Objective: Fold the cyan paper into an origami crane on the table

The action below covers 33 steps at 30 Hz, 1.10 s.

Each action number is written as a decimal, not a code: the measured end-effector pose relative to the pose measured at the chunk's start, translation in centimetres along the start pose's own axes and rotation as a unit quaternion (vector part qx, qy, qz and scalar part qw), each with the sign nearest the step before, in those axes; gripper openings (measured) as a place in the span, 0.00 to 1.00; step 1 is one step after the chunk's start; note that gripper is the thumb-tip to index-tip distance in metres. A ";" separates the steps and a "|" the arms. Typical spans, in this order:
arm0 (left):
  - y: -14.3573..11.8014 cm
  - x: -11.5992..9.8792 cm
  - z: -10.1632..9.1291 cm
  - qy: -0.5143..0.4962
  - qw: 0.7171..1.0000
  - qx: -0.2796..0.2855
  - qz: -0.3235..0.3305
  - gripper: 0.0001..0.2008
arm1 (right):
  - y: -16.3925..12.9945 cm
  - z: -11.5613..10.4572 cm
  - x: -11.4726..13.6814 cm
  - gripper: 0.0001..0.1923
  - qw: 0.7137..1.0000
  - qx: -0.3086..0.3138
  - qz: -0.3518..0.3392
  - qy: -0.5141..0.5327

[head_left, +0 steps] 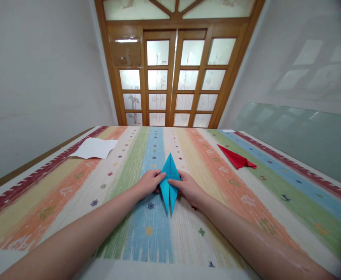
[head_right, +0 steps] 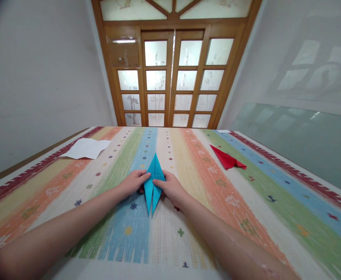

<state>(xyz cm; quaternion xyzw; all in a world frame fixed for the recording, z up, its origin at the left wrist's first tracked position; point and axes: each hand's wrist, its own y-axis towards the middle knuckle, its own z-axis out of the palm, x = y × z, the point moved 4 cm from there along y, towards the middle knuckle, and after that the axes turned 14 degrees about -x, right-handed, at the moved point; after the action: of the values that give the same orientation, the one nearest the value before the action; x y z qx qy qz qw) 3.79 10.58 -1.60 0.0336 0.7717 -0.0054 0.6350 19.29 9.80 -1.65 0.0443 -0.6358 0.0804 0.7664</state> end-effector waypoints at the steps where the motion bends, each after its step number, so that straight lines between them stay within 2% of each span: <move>1: -0.1 0.0 0.0 -0.009 1.000 -0.004 0.001 0.21 | 0.0 0.0 0.0 0.17 1.000 0.001 0.005 0.007; 5: -0.5 0.2 -0.3 -0.051 0.998 -0.039 0.003 0.23 | -0.2 -0.1 0.1 0.18 1.000 0.001 0.008 0.024; 12: -0.9 -0.5 -1.1 -0.178 0.980 -0.093 -0.011 0.20 | -0.2 -0.2 -0.1 0.21 0.999 -0.009 0.028 0.020; 19: -1.5 -1.0 -1.1 -0.152 0.987 -0.057 0.021 0.15 | -0.8 -0.2 0.3 0.22 0.998 -0.022 0.047 0.040; 24: -1.8 -1.0 -1.1 -0.138 0.989 -0.045 0.021 0.18 | -1.2 -0.2 0.6 0.22 0.997 -0.015 0.050 0.064; 33: -2.3 -0.9 -1.0 -0.132 0.990 -0.046 0.014 0.20 | -1.2 -0.2 0.5 0.21 0.998 -0.027 0.029 0.042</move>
<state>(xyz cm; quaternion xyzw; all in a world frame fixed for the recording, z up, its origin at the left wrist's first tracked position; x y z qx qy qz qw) 2.81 8.28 -0.62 0.0142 0.6798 0.0343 0.7325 19.80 8.66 -1.12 0.0021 -0.6062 0.0871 0.7906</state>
